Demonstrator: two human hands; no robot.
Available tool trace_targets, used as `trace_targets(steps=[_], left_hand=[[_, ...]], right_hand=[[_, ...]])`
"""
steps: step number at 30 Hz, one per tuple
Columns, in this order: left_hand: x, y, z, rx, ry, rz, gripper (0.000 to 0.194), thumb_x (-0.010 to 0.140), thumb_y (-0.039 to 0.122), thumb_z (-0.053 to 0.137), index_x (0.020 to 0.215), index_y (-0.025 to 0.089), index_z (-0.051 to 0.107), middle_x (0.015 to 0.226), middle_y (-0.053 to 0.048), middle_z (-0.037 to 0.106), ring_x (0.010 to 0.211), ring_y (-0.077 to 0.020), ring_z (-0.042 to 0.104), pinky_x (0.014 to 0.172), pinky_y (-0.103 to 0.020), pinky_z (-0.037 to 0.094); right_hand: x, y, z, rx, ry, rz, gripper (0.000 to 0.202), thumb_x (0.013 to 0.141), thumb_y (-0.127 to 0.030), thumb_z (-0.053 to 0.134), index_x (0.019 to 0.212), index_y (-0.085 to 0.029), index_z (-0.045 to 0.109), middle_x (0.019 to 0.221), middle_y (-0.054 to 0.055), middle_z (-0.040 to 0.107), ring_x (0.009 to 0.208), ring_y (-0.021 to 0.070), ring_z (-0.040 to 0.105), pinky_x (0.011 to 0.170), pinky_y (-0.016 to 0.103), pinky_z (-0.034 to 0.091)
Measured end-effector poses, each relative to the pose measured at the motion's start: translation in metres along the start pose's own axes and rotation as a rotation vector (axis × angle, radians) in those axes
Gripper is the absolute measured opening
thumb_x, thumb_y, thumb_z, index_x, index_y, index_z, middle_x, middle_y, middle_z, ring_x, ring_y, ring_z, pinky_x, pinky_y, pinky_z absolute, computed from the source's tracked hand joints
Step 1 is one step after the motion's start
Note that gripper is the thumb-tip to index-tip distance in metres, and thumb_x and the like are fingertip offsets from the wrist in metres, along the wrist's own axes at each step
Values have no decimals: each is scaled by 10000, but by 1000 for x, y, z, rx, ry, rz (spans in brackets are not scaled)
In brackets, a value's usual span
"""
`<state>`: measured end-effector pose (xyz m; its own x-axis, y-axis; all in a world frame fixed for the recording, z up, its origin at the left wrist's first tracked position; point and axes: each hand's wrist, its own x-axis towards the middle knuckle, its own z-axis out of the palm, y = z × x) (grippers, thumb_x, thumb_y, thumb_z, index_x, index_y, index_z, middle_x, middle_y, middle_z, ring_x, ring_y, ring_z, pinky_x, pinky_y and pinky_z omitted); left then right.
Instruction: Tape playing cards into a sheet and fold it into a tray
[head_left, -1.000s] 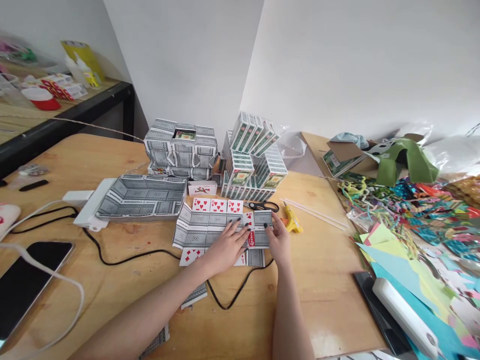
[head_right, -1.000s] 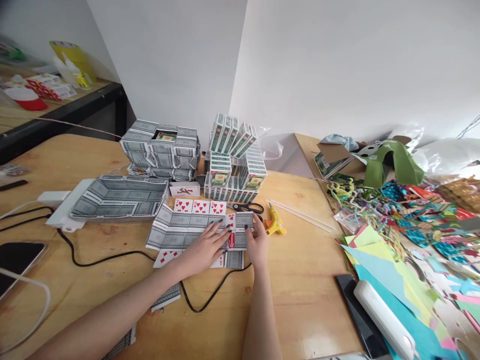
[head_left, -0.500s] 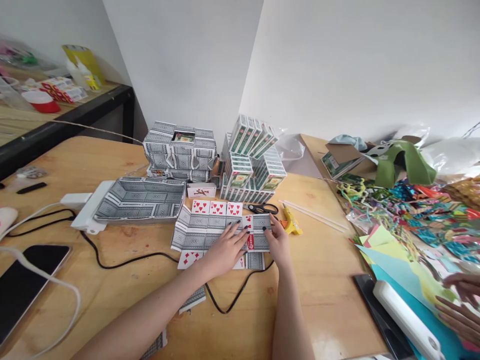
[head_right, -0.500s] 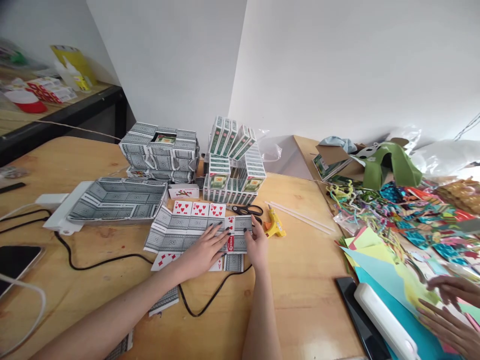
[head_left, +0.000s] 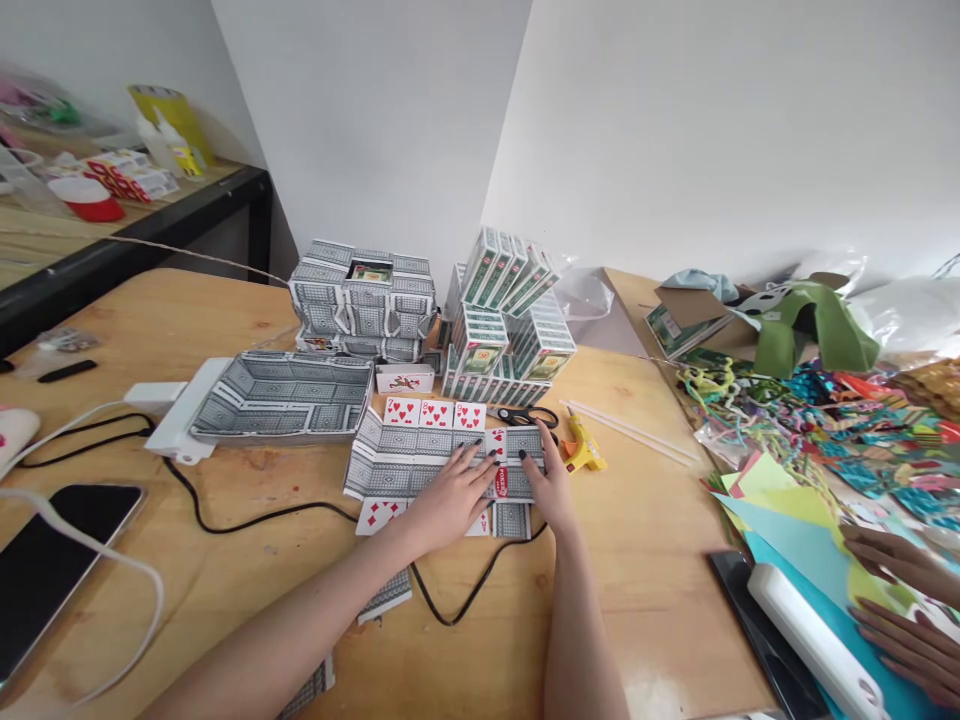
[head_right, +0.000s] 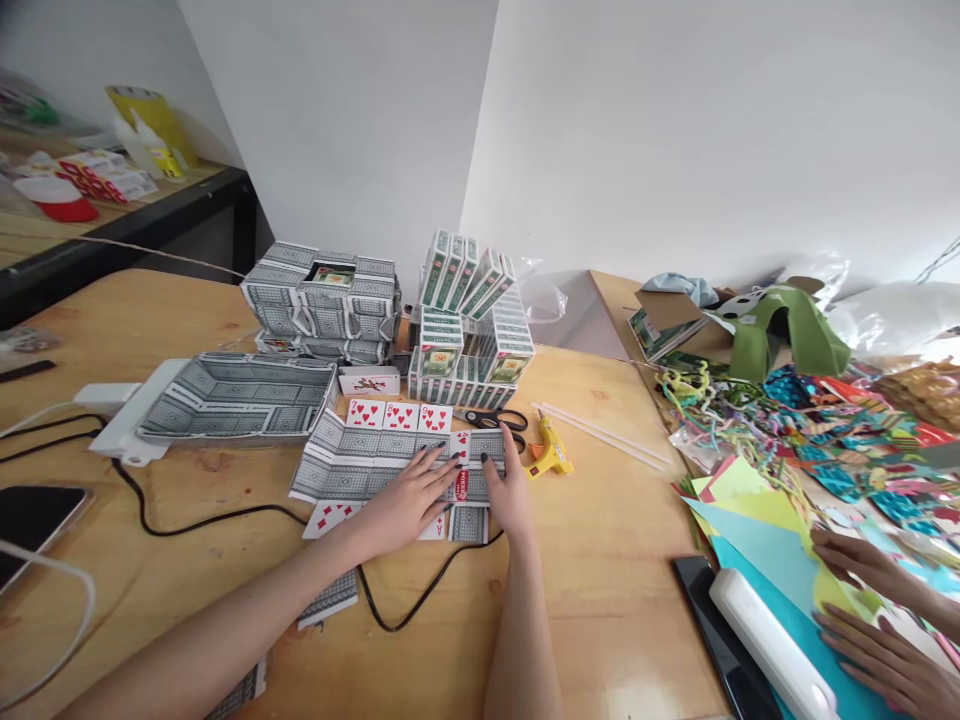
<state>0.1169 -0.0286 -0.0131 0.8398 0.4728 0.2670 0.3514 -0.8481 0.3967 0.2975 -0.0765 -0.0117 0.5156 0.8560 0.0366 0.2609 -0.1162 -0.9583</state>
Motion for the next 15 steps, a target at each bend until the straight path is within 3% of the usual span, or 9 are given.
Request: trace_targets(steps=[9,12,15], left_hand=[[0,-3,4,-36,24,-24,368,888,255,386,1236,155,453,1349,-102,432,1297,-247,307,1050,-466,301],[1,-4,6,-5,74,-126,368,882,157,338,1229,124,457,1367,-127,397,1296,-216,314,1041,-411,336],[0,-3,5,124,110,-288,374,877,164,339,1224,130,472,1347,-137,419,1293,-261,309,1048,-514,271]], right_hand=[[2,4,-1,-18,-53,15,626,741,-296,524,1343,-230,366,1234,34,559,1092,195,528,929,368,434],[2,6,0,-68,-82,-4,646,756,-301,503,1369,-233,310,1288,28,512,1166,194,476,990,388,375],[2,8,1,-110,-101,-23,660,767,-306,490,1385,-236,268,1343,32,455,1213,192,431,1030,395,321]])
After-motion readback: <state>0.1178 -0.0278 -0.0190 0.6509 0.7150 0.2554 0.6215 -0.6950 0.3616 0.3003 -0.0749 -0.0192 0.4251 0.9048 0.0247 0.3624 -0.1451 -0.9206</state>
